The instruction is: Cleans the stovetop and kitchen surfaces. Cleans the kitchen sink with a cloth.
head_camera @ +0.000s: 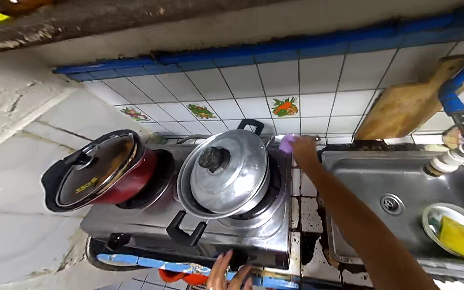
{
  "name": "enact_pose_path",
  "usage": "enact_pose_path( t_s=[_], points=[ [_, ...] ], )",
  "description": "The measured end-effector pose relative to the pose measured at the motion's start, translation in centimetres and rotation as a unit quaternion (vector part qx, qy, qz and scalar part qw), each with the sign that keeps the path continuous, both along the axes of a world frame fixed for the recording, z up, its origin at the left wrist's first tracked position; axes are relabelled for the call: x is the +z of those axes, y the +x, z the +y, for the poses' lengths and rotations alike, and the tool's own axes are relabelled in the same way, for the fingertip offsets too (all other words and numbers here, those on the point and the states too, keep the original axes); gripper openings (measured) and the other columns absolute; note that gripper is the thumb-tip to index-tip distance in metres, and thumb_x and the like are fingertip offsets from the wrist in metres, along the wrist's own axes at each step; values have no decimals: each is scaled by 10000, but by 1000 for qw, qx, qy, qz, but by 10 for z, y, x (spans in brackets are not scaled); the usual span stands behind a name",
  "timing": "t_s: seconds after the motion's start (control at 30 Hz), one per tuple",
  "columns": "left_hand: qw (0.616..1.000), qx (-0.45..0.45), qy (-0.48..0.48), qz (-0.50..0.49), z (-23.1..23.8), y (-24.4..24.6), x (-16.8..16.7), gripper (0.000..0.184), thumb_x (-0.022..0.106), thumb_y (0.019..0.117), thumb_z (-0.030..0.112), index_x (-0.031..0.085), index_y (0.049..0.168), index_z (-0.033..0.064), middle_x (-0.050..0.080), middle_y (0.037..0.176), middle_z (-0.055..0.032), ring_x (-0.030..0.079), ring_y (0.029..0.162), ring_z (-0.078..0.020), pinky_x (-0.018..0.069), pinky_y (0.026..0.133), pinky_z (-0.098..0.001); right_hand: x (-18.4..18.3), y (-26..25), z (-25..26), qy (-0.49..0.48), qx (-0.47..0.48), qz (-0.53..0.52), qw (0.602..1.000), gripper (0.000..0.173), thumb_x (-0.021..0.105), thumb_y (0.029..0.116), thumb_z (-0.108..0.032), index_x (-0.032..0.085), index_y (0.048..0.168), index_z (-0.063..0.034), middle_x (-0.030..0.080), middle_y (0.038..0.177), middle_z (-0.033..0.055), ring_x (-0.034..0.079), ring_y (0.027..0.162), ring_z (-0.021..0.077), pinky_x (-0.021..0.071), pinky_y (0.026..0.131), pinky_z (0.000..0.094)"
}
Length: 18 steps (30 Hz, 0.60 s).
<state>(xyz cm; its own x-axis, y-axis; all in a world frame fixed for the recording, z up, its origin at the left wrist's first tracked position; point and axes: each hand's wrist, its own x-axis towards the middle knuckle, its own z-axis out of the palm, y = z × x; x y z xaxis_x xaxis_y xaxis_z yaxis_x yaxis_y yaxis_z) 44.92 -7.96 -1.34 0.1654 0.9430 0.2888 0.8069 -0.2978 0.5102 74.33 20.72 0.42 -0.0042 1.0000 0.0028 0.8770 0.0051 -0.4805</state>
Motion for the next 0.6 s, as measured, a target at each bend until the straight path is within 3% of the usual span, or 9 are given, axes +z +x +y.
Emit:
enact_pose_path(
  t_s=[0.07, 0.2, 0.27, 0.33, 0.37, 0.43, 0.5, 0.6],
  points=[
    [998, -53, 27, -10, 23, 25, -5, 237, 604, 958, 186, 773, 1013, 28, 561, 1347, -361, 418, 1368, -552, 321, 1163, -580, 8, 20, -36, -9, -31, 2, 999, 372, 574, 957, 10, 697, 1297, -76, 601, 1396, 229, 503, 1306, 506, 419, 998, 687],
    [987, -122, 81, -73, 60, 67, -20, 226, 572, 982, 249, 767, 978, 136, 624, 1343, -218, 476, 1388, -375, 365, 1163, -455, 16, 26, -166, -41, -9, 13, 999, 427, 502, 985, -3, 693, 1337, -151, 599, 1424, 207, 549, 1282, 488, 446, 1019, 640],
    [980, -156, 87, -86, 76, 87, -22, 234, 577, 964, 231, 782, 990, 121, 632, 1337, -223, 496, 1364, -415, 395, 1136, -508, -5, 12, -233, 11, 15, 4, 1000, 417, 580, 927, 22, 734, 1272, -153, 650, 1360, 196, 623, 1174, 488, 513, 920, 631],
    [978, -172, 93, -70, 87, 103, -28, 245, 582, 957, 252, 779, 1032, 128, 611, 1366, -235, 477, 1368, -462, 387, 1125, -567, -51, -4, -286, 92, 63, -12, 994, 315, 679, 912, -101, 756, 1212, -163, 689, 1298, 167, 667, 1133, 445, 553, 870, 629],
    [978, -173, 101, -55, 91, 109, -33, 255, 585, 949, 264, 773, 1058, 130, 600, 1373, -250, 467, 1362, -498, 382, 1112, -605, -77, -8, -306, 102, 103, -15, 989, 309, 685, 936, -219, 743, 1239, -191, 671, 1342, 143, 637, 1214, 428, 523, 933, 660],
    [981, -164, 105, -28, 95, 116, -44, 319, 589, 936, 297, 759, 1141, 122, 564, 1409, -279, 429, 1364, -560, 358, 1105, -658, -120, -7, -326, 57, 199, -3, 978, 403, 605, 1002, -372, 662, 1375, -233, 558, 1510, 97, 474, 1419, 421, 367, 1082, 732],
    [984, -142, 104, -3, 96, 118, -51, 411, 586, 931, 349, 727, 1235, 111, 524, 1449, -297, 394, 1375, -596, 323, 1116, -683, -138, 0, -313, -3, 246, 2, 969, 451, 532, 1048, -361, 563, 1484, -245, 431, 1619, 46, 331, 1518, 387, 259, 1164, 713],
    [988, -108, 105, 13, 94, 119, -51, 498, 562, 957, 426, 675, 1306, 89, 502, 1463, -313, 388, 1376, -597, 292, 1131, -680, -140, 8, -268, -6, 240, 1, 971, 453, 479, 1071, -326, 525, 1514, -242, 391, 1643, 37, 290, 1538, 374, 219, 1190, 697]
  ],
)
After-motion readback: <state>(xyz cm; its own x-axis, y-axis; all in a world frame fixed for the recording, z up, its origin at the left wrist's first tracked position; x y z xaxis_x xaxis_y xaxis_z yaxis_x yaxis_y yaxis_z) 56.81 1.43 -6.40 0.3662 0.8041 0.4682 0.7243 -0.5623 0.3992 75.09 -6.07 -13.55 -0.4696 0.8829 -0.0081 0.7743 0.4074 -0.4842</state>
